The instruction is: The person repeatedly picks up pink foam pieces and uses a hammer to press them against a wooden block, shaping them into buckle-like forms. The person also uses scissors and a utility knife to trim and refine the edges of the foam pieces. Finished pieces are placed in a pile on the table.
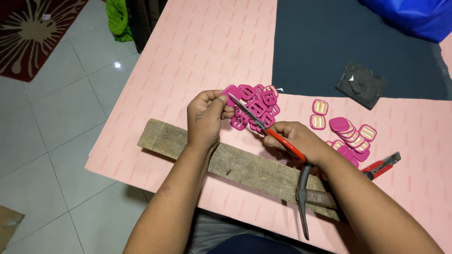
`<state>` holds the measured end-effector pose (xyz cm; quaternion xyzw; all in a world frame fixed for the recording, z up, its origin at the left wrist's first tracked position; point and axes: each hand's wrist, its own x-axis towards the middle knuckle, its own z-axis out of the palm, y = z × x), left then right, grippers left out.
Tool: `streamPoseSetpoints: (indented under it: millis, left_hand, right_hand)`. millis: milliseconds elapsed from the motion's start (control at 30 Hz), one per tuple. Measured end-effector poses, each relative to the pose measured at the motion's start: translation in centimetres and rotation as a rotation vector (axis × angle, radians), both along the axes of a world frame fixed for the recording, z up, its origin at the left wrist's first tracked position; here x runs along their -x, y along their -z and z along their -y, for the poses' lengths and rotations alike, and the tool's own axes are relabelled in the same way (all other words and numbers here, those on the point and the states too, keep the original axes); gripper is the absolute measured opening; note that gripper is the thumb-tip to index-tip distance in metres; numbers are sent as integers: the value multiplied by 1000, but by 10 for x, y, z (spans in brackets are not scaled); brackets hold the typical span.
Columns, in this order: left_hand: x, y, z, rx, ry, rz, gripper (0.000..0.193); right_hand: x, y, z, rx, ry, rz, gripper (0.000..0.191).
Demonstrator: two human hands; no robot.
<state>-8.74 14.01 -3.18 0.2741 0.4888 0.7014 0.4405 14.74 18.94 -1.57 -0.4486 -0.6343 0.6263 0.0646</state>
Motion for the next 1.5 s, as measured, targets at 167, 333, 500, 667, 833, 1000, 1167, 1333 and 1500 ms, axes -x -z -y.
streamPoseSetpoints:
  millis: [167,333,500,667,833,1000,1167,1333,1500]
  left_hand:
    - [0,2,-1,-1,9,18,10]
    - [0,2,-3,12,3,2,10]
    - [-1,1,-1,14,5,-8,10]
    - [0,-1,-1,14,0,14,10]
    - [-1,-2,-1,17,-6,20,11]
    - [-5,-2,-1,-30,-98,-20,10]
    - [-5,-2,0,-84,-103,-55,12]
    - [-5,-2,1,-91,-64,-54,18]
    - [-6,-3,2,-92,-42,-55,20]
  right_hand:
    - [-2,5,-1,15,18,-26,27]
    - [-3,11,-3,-35,3,-38,27]
    - [-2,10,-3,-76,-8,-24,28]
    - [0,2,0,-41,25,61,29]
    - [-1,3,-1,-104,-9,55,32]
    - [-4,12,-6,-76,-60,-40,32]
    - [-11,11,-6,-62,-144,-133,35]
    - [-8,0,-4,38,-131,-69,38]
    - [-7,-7,-2,17,-125,-14,42]
